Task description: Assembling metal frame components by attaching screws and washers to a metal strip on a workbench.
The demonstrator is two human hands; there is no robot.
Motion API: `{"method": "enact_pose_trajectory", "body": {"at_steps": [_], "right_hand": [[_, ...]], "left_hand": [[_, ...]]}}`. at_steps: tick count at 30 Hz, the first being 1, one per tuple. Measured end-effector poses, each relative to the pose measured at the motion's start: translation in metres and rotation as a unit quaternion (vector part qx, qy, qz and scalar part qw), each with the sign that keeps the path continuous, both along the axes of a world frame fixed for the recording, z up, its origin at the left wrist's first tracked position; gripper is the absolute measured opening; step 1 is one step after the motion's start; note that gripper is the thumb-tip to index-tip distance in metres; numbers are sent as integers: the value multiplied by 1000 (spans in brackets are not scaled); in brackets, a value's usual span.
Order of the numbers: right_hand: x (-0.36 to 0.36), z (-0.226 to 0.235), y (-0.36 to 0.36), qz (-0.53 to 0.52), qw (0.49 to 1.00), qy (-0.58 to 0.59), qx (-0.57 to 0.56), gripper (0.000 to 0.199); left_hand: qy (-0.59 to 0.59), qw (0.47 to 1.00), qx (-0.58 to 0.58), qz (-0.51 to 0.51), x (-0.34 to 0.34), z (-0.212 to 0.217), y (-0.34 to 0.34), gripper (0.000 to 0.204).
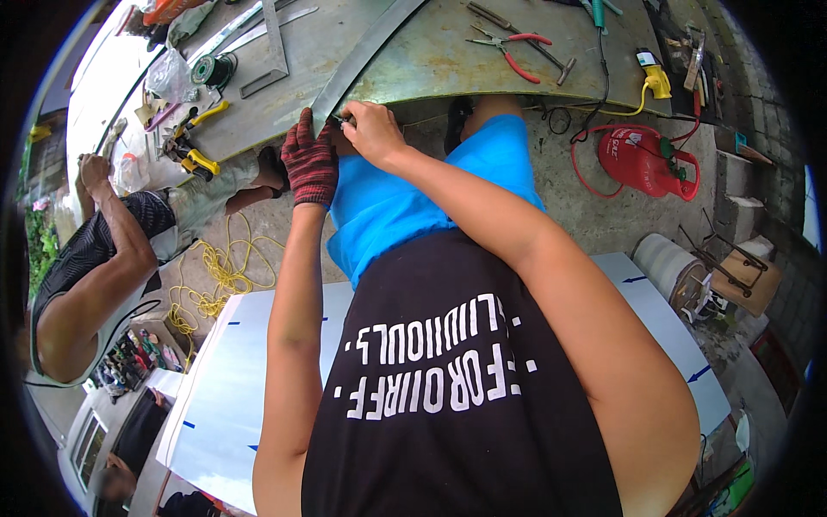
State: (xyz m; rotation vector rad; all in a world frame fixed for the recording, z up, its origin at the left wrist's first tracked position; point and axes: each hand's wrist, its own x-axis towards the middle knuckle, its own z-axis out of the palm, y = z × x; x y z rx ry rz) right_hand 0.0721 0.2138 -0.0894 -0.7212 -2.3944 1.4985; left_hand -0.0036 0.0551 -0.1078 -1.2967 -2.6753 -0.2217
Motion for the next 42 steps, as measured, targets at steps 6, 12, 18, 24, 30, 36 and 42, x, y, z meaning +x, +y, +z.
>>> {"method": "enact_pose_trajectory", "body": {"at_steps": [6,12,18,24,30,36,42], "right_hand": [[-4,-1,-2,-12,1000,12,2,17],[-6,-1,-1,-28,999,-14,-28,15],[-5,1,-3,-32,999,-25,-32,15],[-6,0,-2,-34,999,-17,-33,14],[-7,-1,-2,-34,999,-20,-31,14],[-6,3,-2,-32,999,-26,-28,14],[-6,1,-2,-35,998,-40,-31,14]], "left_hand": [[-10,1000,12,-8,0,0,-3,58],[-18,1000,2,-1,9,9,3,59],[-50,993,100,24,22,28,-15,41],[-92,967,190,145,12,29,-13,32],[-180,955,150,183,-10,31,7,43],[-378,891,167,190,-61,38,20,35],[-307,942,30,131,-56,49,27,51]]}}
